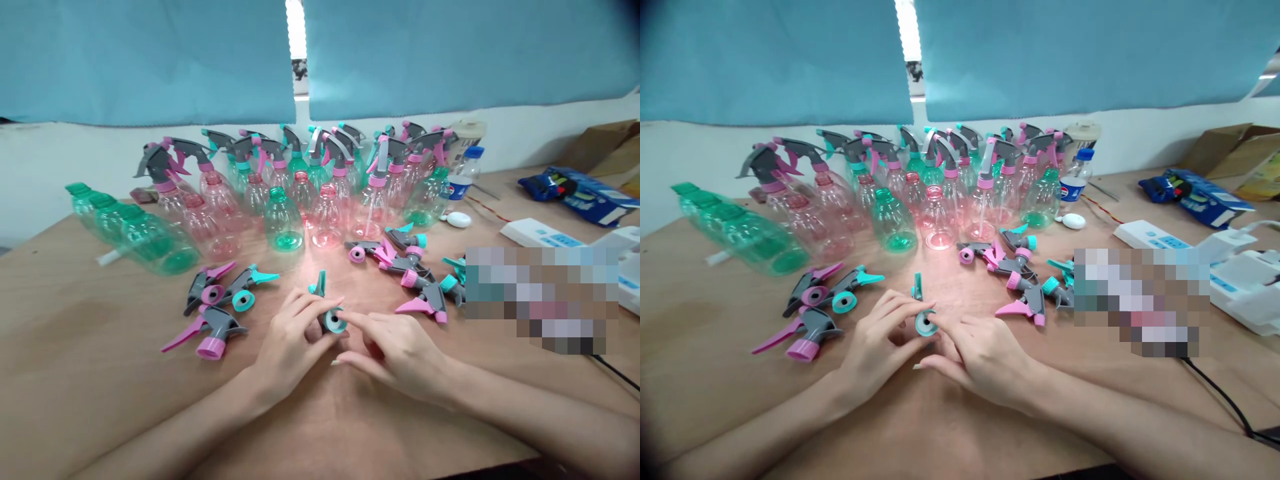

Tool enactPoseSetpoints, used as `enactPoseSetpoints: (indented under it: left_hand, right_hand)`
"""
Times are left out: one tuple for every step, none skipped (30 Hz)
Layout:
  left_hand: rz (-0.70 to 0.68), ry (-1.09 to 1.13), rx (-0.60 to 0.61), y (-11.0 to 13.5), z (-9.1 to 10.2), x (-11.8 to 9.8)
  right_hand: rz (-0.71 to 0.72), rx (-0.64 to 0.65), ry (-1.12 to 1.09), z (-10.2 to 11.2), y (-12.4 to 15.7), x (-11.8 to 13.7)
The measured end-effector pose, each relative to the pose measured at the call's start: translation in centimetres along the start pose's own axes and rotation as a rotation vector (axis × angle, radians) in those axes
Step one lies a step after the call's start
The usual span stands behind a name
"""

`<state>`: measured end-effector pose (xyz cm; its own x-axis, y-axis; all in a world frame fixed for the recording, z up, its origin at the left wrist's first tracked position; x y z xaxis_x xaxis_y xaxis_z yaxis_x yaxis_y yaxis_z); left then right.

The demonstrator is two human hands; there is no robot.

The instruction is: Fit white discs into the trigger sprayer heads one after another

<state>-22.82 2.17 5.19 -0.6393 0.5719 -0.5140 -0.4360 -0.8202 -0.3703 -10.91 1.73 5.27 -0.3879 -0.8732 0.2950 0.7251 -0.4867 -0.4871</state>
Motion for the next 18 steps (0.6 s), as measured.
enactPoseSetpoints:
  left_hand:
    - [-0.013, -0.006, -0.006, 0.0, 0.0, -0.1]
    - [-0.027, -0.01, -0.011, -0.1, -0.1, -0.3]
    - [-0.04, -0.011, -0.015, -0.2, -0.2, -0.4]
    - [-0.049, -0.012, -0.018, -0.2, -0.2, -0.4]
    - [-0.055, -0.012, -0.018, -0.3, -0.3, -0.5]
    - [-0.058, -0.012, -0.018, -0.4, -0.4, -0.4]
    - [-0.058, -0.011, -0.016, -0.4, -0.5, -0.4]
    - [-0.056, -0.008, -0.013, -0.5, -0.6, -0.3]
    - [-0.052, -0.005, -0.007, -0.5, -0.7, -0.2]
    - [-0.047, -0.002, 0.003, -0.6, -0.8, -0.1]
    - [-0.042, 0.0, 0.015, -0.6, -0.9, 0.0]
    - [-0.037, 0.003, 0.026, -0.6, -1.0, 0.1]
    - [-0.034, 0.006, 0.035, -0.6, -1.0, 0.1]
    - [-0.034, 0.011, 0.041, -0.6, -1.0, 0.2]
    - [-0.033, 0.02, 0.047, -0.6, -1.0, 0.2]
    - [-0.032, 0.03, 0.049, -0.6, -1.0, 0.2]
    - [-0.028, 0.041, 0.052, -0.6, -1.0, 0.3]
    - [-0.023, 0.052, 0.055, -0.7, -1.0, 0.3]
  right_hand:
    - [-0.01, -0.016, 0.021, 0.1, 0.0, 0.0]
    - [-0.023, -0.03, 0.045, 0.2, 0.0, 0.0]
    - [-0.034, -0.04, 0.067, 0.2, 0.0, 0.0]
    - [-0.042, -0.048, 0.081, 0.3, 0.0, -0.1]
    - [-0.046, -0.055, 0.079, 0.3, 0.0, -0.1]
    - [-0.046, -0.059, 0.063, 0.3, 0.1, -0.2]
    - [-0.042, -0.061, 0.036, 0.3, 0.1, -0.3]
    - [-0.036, -0.056, 0.006, 0.2, 0.1, -0.4]
    - [-0.03, -0.047, -0.021, 0.1, 0.1, -0.4]
    - [-0.026, -0.037, -0.04, -0.1, 0.1, -0.5]
    - [-0.027, -0.026, -0.052, -0.2, 0.1, -0.6]
    - [-0.032, -0.018, -0.063, -0.3, 0.2, -0.7]
    - [-0.038, -0.014, -0.08, -0.4, 0.2, -0.8]
    - [-0.046, -0.011, -0.103, -0.4, 0.2, -1.0]
    - [-0.054, -0.007, -0.13, -0.5, 0.2, -1.1]
    - [-0.059, 0.0, -0.159, -0.6, 0.2, -1.2]
    - [-0.065, 0.005, -0.183, -0.6, 0.2, -1.3]
    - [-0.073, 0.009, -0.2, -0.7, 0.2, -1.4]
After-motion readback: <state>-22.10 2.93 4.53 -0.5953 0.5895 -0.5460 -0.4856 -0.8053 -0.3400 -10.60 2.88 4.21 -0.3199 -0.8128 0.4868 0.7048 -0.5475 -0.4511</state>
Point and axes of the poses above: each hand's wrist, its own y-axis away from the middle knuckle, its own z-axis out of the back of the hand, x = y × z, the point moved 8 cm from there along -y, towards the middle knuckle, and after that the axes turned 11 degrees about x, right-handed, at the moved point
